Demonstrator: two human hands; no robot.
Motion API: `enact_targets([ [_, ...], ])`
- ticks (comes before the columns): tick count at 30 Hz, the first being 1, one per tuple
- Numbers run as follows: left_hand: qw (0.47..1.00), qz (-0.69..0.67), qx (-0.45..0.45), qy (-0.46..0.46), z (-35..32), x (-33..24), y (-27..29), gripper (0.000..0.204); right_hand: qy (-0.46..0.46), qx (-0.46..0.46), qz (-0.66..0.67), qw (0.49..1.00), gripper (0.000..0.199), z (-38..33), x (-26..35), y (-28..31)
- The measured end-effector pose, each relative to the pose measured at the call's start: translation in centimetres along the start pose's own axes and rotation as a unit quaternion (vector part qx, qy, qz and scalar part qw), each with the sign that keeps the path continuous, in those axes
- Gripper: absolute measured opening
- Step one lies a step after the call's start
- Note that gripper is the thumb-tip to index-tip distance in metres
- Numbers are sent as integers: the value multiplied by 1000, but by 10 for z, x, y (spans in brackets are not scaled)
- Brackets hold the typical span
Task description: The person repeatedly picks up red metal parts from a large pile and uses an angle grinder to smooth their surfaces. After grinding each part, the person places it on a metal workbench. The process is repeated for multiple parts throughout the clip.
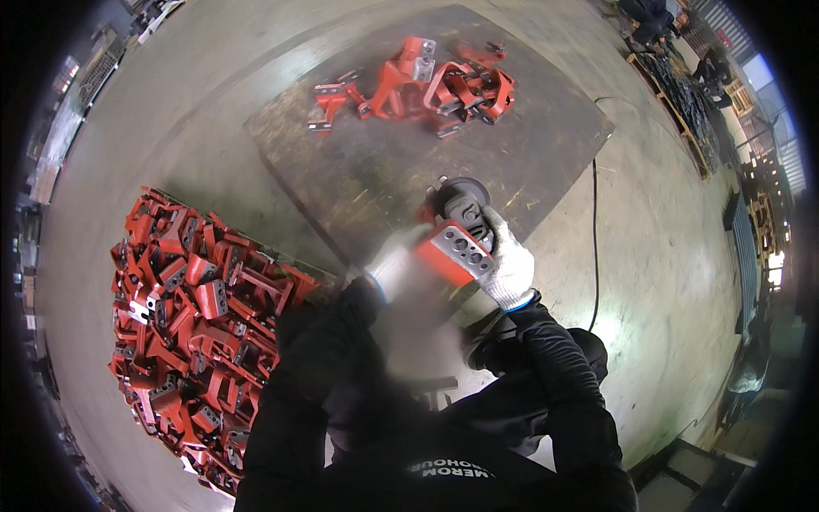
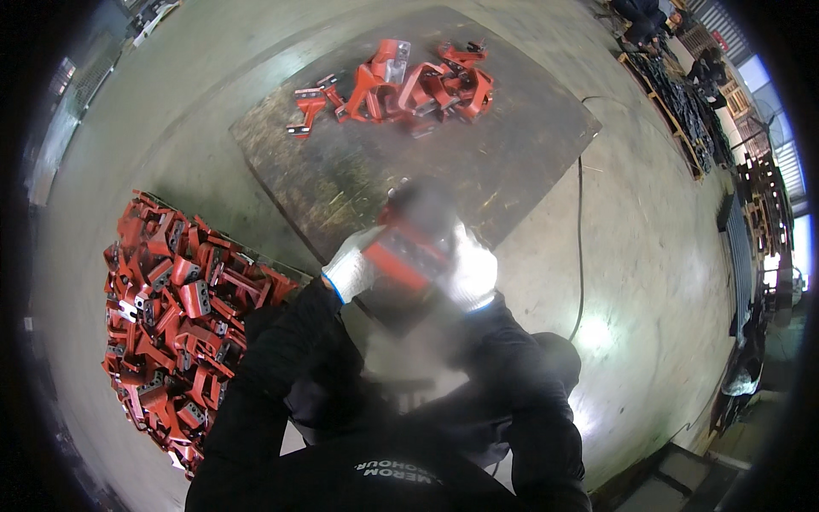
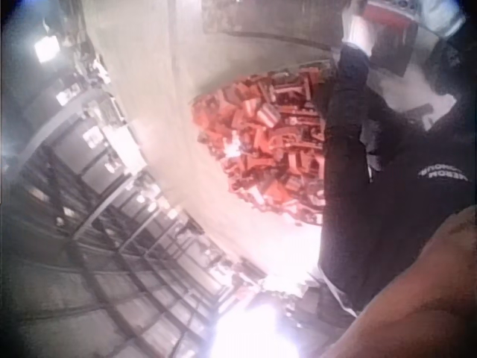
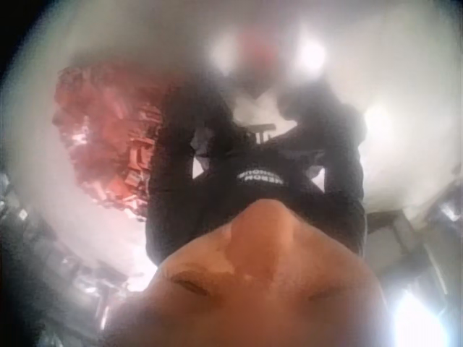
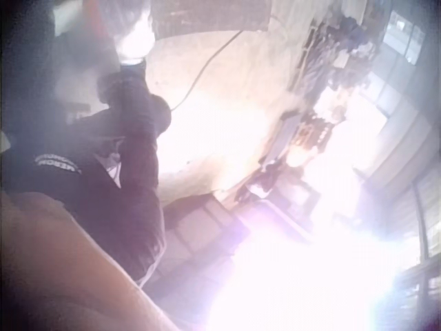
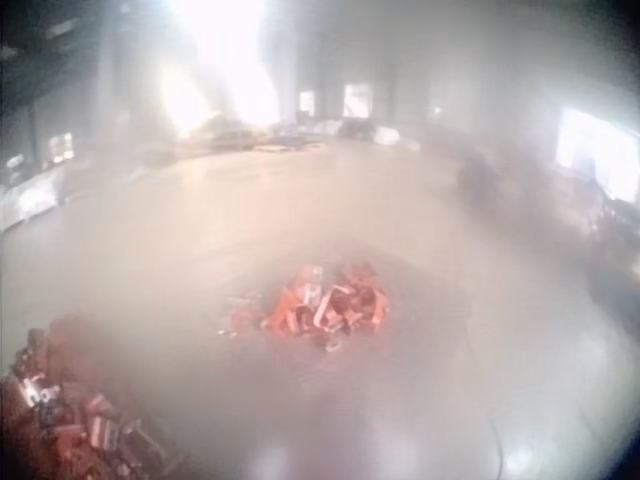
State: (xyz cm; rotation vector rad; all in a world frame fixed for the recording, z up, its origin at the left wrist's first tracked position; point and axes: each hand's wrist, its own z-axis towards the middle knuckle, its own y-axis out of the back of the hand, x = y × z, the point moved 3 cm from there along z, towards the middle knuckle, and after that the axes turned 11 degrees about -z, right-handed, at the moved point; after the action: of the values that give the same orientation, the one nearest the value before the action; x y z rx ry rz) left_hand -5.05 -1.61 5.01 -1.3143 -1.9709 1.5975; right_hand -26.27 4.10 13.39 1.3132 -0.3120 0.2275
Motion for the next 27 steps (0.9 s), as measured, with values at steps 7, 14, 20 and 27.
enact_targets([
  [7, 909, 394, -78, -115, -11, -4, -24, 38, 9, -1, -14, 1000, 78, 3, -2, 0],
  [14, 956, 272, -52, -101, -3, -1, -12, 34, 13, -9, -9, 1000, 80, 2, -1, 3],
  [20, 984, 32, -172, 12, -5, 3, -21, 33, -58, 1, 103, 993, 82, 8, -7, 0],
  [27, 982, 161, -74, -65, -7, -2, -20, 31, -177, 72, 239, 952, 91, 9, -27, -6],
])
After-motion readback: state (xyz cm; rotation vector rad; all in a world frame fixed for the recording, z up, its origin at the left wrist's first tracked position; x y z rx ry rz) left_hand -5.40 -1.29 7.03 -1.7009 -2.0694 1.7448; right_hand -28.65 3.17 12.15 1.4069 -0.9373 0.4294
